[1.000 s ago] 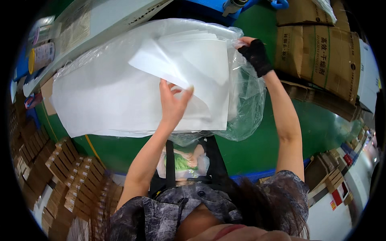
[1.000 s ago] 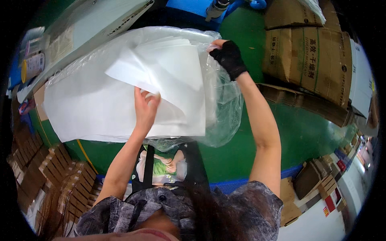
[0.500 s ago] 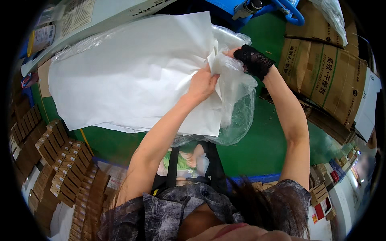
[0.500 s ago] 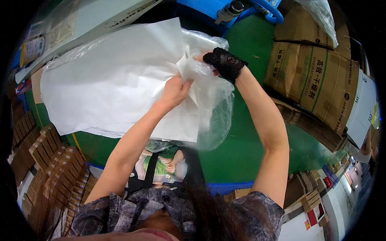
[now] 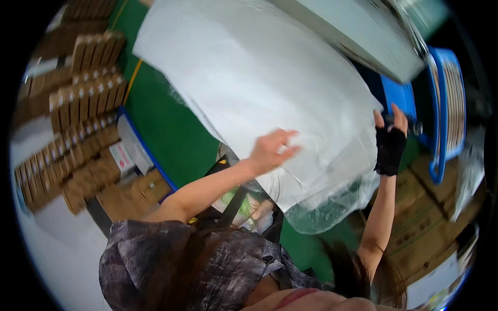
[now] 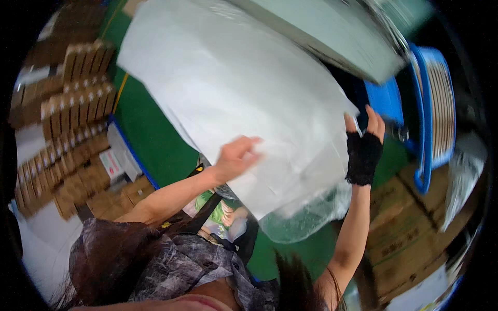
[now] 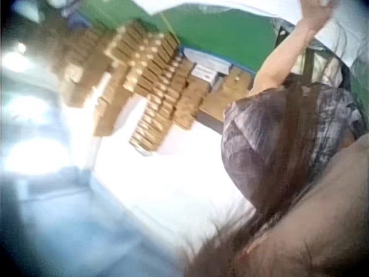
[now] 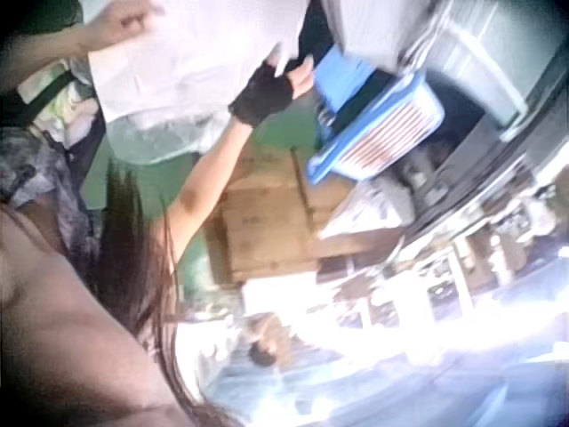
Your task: The person places bubble wrap and tissue paper into cardboard boxes, then inserts pairs of sneakers into the boxes and closes them. The person repeats this process for multiple boxes on a green conveyor belt.
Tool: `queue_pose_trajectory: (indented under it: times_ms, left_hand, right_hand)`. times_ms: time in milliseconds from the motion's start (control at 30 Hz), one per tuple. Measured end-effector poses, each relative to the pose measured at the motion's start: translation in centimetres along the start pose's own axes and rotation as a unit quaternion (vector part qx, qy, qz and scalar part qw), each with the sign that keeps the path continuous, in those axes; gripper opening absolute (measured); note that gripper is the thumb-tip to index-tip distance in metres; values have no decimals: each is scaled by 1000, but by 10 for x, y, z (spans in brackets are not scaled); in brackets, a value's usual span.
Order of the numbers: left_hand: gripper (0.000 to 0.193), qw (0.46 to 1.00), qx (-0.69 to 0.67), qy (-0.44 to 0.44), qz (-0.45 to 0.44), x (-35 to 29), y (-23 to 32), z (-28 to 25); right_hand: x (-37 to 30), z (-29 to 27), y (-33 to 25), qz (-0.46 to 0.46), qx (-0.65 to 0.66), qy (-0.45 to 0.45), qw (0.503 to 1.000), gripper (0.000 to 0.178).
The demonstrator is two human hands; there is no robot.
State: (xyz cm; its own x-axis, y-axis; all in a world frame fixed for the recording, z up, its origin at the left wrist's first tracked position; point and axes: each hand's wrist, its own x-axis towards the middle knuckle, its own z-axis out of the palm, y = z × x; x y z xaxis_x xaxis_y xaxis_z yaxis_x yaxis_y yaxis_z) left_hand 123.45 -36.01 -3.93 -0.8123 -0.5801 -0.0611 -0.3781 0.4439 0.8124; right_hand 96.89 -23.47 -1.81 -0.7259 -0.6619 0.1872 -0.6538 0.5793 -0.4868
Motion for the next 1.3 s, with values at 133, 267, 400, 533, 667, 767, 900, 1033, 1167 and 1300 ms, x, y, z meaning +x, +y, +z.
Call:
queue_pose_trajectory:
  times_ms: [133,267,400,533,667,767,900,1033,1167,1300]
  left_hand:
    - [47,900,244,324,-159,-7,-94,-77]
    - [77,847,-63,326,-415,-15,-204,-120]
    - [79,858,74,313,-401,33,-188,-129]
    - [82,861,116,315,-381,38,-200,-135]
    - [90,820,108,427,-366,28,-225,-151]
    - [91,799,-78,388,-452,31,-237,-183]
    - [90,803,-77,383,-450,45,-276,-200]
    - [78,788,35,452,-417,63,-278,-185]
    - [59,809,-242,392,-364,48,-291,-221]
    - [52,733,-358,409,-409,74,-334,-290]
  right_hand:
    - [-34,58,51,59,41,-49,996,45]
    - [-48,58,60,58,55,-51,996,16]
    - [-55,28,35,-5,7,-13,1000,11]
    - [-98,10,87,24,-183,-192,964,16]
    - [-81,10,40,74,-215,-133,965,33]
    - [-37,5,-64,-6,-127,-53,990,41]
    - [-41,81,-128,-70,41,-156,985,50]
    - [-53,164,-162,-80,1,-211,974,55]
    - [-63,187,-150,-67,-34,-173,982,55]
    - [-64,187,-150,-89,-70,-179,977,56]
